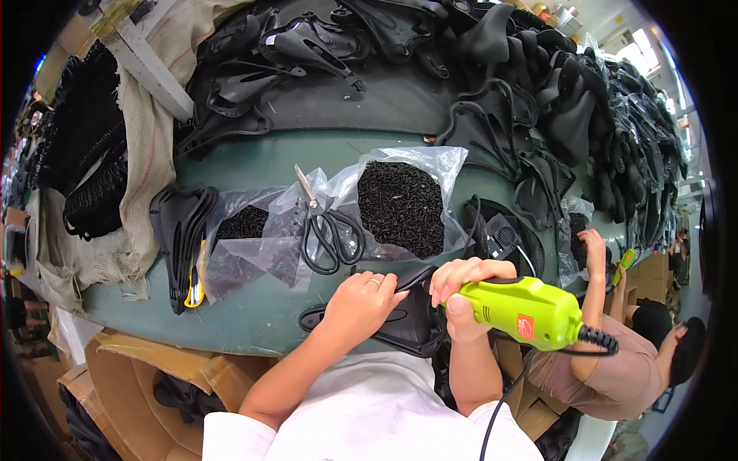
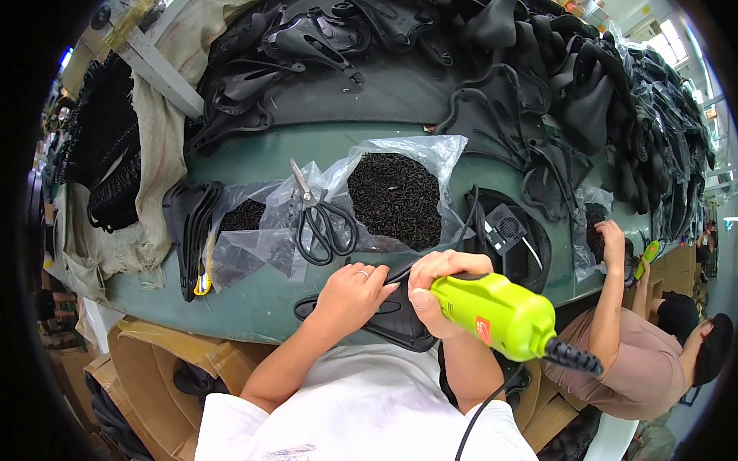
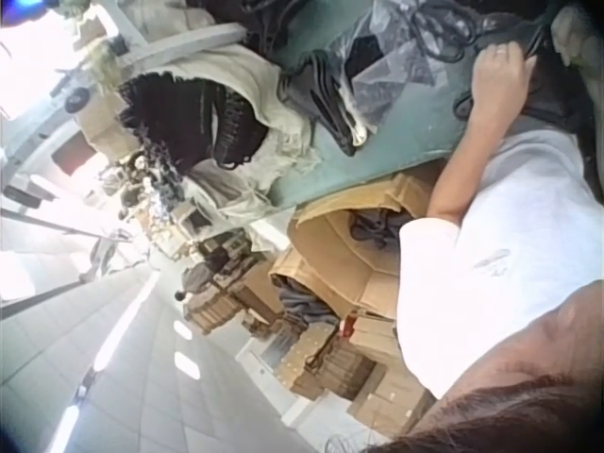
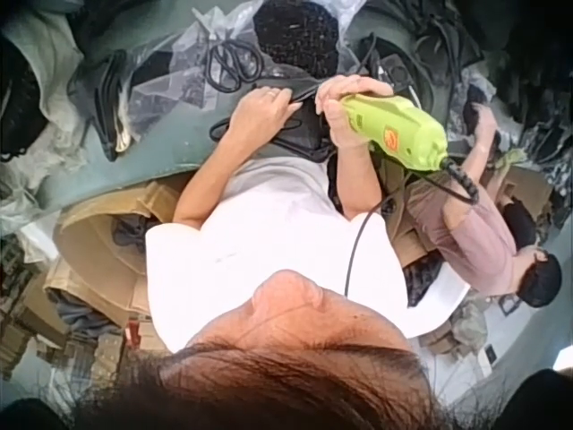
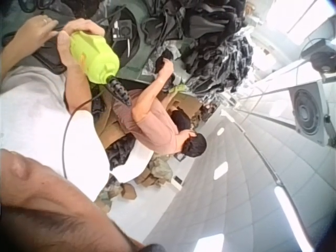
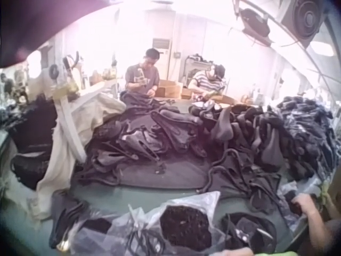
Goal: Assembling bicycle seats by fitting covers, inserting small components, and using an electric screwdriver.
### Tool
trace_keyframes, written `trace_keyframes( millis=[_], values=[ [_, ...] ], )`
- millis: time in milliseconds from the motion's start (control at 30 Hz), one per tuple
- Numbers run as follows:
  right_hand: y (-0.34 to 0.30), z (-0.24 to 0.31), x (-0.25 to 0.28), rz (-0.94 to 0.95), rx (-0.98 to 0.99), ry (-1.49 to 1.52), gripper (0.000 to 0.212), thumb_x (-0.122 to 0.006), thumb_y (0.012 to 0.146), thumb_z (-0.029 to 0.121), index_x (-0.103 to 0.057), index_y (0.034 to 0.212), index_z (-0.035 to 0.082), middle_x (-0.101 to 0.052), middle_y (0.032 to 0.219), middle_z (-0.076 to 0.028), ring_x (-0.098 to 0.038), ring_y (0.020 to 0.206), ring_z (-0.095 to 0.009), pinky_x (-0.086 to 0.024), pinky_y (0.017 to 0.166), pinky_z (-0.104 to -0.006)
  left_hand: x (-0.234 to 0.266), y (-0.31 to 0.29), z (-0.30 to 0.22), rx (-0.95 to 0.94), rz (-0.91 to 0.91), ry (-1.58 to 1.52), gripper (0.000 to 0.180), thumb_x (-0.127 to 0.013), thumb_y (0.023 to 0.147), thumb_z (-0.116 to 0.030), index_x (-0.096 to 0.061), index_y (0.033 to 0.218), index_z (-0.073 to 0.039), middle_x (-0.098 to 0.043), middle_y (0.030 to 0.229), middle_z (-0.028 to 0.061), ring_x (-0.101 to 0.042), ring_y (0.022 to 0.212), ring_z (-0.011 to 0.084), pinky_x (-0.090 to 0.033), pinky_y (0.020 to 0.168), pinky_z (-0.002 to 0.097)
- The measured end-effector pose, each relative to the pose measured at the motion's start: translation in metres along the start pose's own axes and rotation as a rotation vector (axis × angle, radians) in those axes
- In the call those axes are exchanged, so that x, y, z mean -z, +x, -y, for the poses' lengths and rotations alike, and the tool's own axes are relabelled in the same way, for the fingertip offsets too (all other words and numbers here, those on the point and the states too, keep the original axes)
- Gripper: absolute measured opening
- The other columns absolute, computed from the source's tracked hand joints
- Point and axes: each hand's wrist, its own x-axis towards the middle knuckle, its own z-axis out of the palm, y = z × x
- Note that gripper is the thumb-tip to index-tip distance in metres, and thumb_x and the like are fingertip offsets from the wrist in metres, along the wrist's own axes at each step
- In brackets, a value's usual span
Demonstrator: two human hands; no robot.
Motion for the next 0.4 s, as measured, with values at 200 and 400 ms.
trace_keyframes(
  millis=[200, 400],
  values=[
    [-0.002, 0.001, -0.001, -0.109, -0.074, 0.009, 0.040, -0.077, 0.098, 0.017, -0.044, 0.119, 0.009, -0.060, 0.079, -0.007, -0.058, 0.059, -0.019, -0.053, 0.058, -0.0358, -0.001, 0.001, -0.003, 0.007, -0.002, -0.004, 0.029, -0.078, 0.095, -0.028, -0.066, 0.101, -0.003, -0.064, 0.078, 0.0082, -0.067, 0.076, 0.0264, -0.056, 0.072, 0.0389],
    [-0.011, 0.011, -0.002, -0.070, -0.014, 0.017, 0.042, -0.079, 0.097, 0.016, -0.044, 0.119, 0.008, -0.059, 0.079, -0.007, -0.059, 0.058, -0.020, -0.052, 0.057, -0.0363, -0.003, -0.003, -0.007, 0.095, 0.070, 0.002, 0.027, -0.078, 0.096, -0.029, -0.067, 0.104, -0.005, -0.066, 0.080, 0.0087, -0.070, 0.078, 0.0284, -0.058, 0.070, 0.0396]
  ],
)
